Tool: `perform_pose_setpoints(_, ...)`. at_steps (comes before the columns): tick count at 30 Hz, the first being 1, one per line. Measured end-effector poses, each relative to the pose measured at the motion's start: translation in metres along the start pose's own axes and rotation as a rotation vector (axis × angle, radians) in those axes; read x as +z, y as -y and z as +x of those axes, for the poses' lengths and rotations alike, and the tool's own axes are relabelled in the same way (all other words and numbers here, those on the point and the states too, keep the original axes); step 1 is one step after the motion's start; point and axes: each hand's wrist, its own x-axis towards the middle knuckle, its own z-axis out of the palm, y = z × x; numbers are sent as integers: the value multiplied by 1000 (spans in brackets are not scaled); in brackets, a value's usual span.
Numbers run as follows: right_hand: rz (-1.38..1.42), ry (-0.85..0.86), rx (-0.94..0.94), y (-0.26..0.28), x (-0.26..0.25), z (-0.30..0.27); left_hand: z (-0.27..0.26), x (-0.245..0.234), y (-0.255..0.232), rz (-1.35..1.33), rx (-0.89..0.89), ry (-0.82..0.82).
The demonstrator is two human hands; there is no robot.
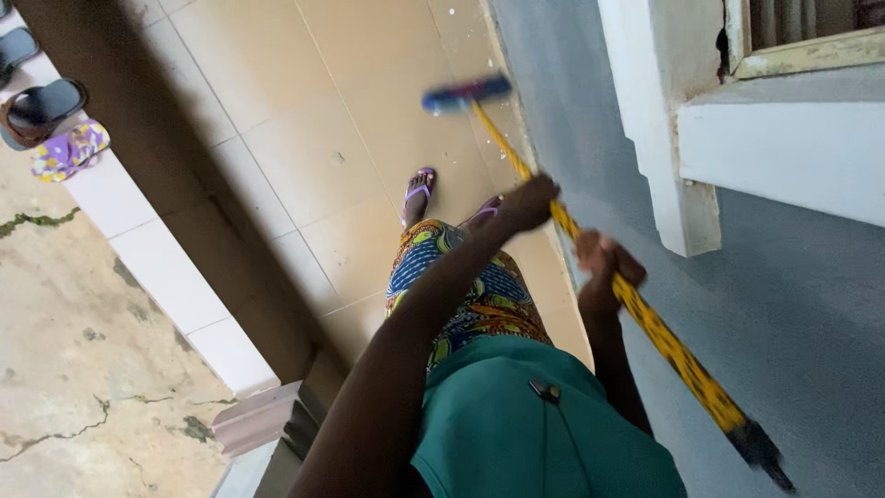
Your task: The person sweeps a tiled entryway floor using a broom, then picks up a piece of paper and a sandal by hand, placing the paper in a pink basket and the sandal back onto a ledge.
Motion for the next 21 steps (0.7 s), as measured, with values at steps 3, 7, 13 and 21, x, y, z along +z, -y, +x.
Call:
perform_pose_setpoints(3,-285,-60,158,43,4,-24,-21,29,-32,-156,0,168)
perform_pose_setpoints(7,-281,-124,222,67,16,-5,-24,22,-46,-145,139,300)
perform_pose_setpoints(13,-252,-20,142,70,23,27,0,-30,-29,-195,100,-11)
perform_pose_setpoints(21,-247,309,-13,15,52,33,-27,-99,21,-139,116,-498)
